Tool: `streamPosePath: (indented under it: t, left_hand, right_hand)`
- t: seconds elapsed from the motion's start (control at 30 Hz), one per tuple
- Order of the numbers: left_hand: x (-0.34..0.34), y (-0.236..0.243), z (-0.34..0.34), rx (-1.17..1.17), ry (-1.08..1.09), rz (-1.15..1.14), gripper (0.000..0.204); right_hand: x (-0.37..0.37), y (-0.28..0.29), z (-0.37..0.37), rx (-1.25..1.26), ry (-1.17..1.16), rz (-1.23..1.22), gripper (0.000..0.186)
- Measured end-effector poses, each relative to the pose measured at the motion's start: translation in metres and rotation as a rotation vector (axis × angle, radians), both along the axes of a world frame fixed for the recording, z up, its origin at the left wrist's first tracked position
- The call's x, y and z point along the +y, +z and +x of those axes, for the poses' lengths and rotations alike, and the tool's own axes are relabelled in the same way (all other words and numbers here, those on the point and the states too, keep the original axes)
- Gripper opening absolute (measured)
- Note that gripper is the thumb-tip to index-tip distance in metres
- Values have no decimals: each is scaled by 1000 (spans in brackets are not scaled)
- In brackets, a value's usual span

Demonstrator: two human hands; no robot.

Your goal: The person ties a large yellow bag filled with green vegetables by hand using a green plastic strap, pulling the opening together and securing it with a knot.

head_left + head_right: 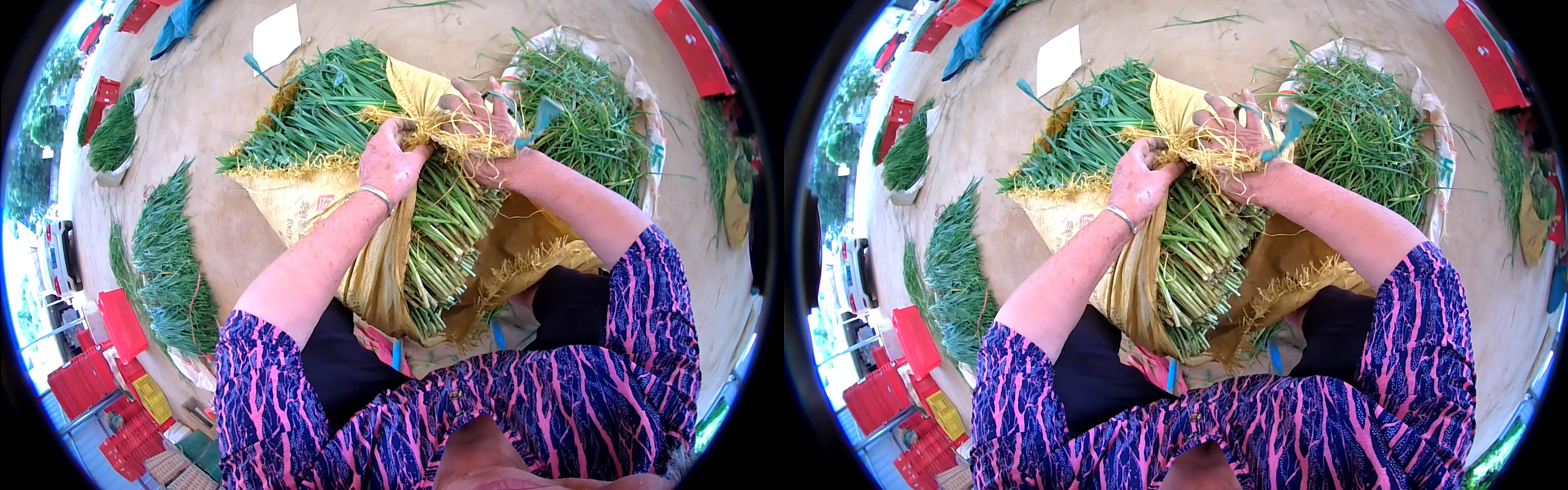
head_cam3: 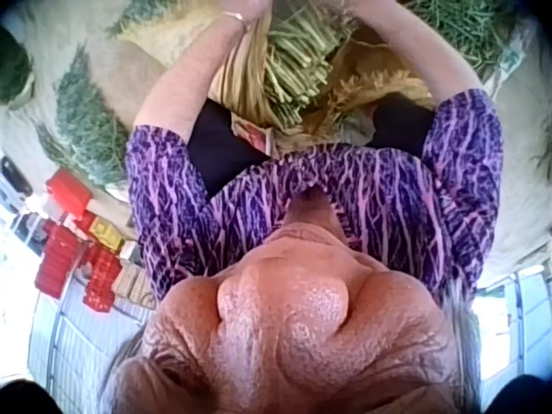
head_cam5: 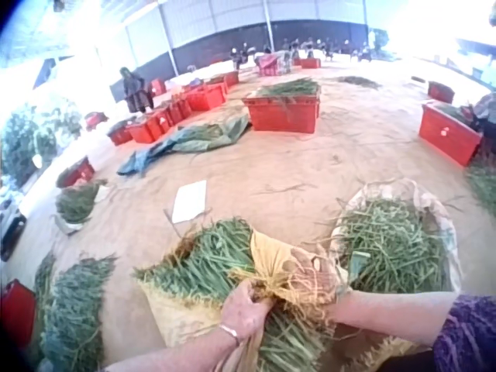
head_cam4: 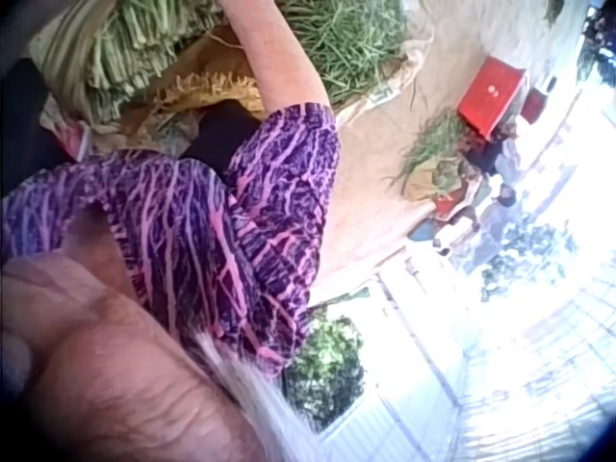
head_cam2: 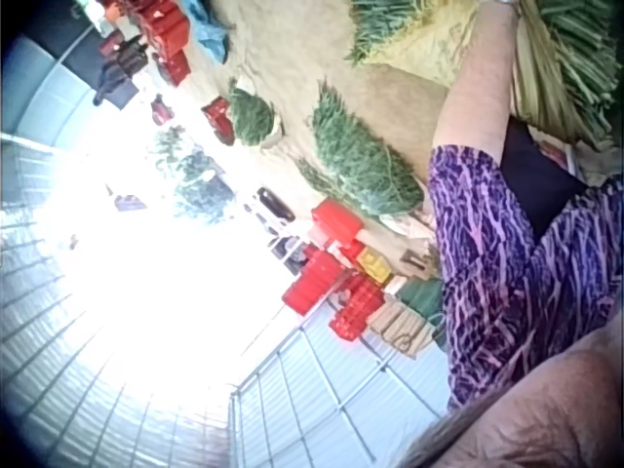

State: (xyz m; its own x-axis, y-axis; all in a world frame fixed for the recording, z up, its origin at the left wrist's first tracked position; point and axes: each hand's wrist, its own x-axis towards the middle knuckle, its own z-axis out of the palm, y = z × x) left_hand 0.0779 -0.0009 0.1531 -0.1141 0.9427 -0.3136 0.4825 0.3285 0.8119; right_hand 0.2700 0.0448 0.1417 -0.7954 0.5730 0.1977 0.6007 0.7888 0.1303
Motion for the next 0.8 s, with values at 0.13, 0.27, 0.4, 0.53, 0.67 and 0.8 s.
streamPosePath:
  t: [0.13, 0.27, 0.4, 0.53, 0.67, 0.8]
  left_hand:
    - [0, -14, -10, -33, -36, 16, 61]
    - [16, -16, -26, -341, -151, -173, 59]
    - [31, 5, -36, -529, -179, -433, 53]
    - [33, 3, -38, -673, -152, -483, 47]
    - [34, 1, -45, -739, -181, -533, 45]
    - [30, 0, -42, -702, -189, -483, 45]
  right_hand:
    - [-5, 3, -6, 5, -54, -67, 47]
    - [-9, 2, -8, 114, -85, -54, 48]
    - [-6, 9, -7, 97, -55, -46, 43]
    - [5, 7, -12, 199, -50, -51, 42]
    - [9, 15, -21, 152, -69, -90, 42]
    - [10, 13, -21, 235, -7, -133, 33]
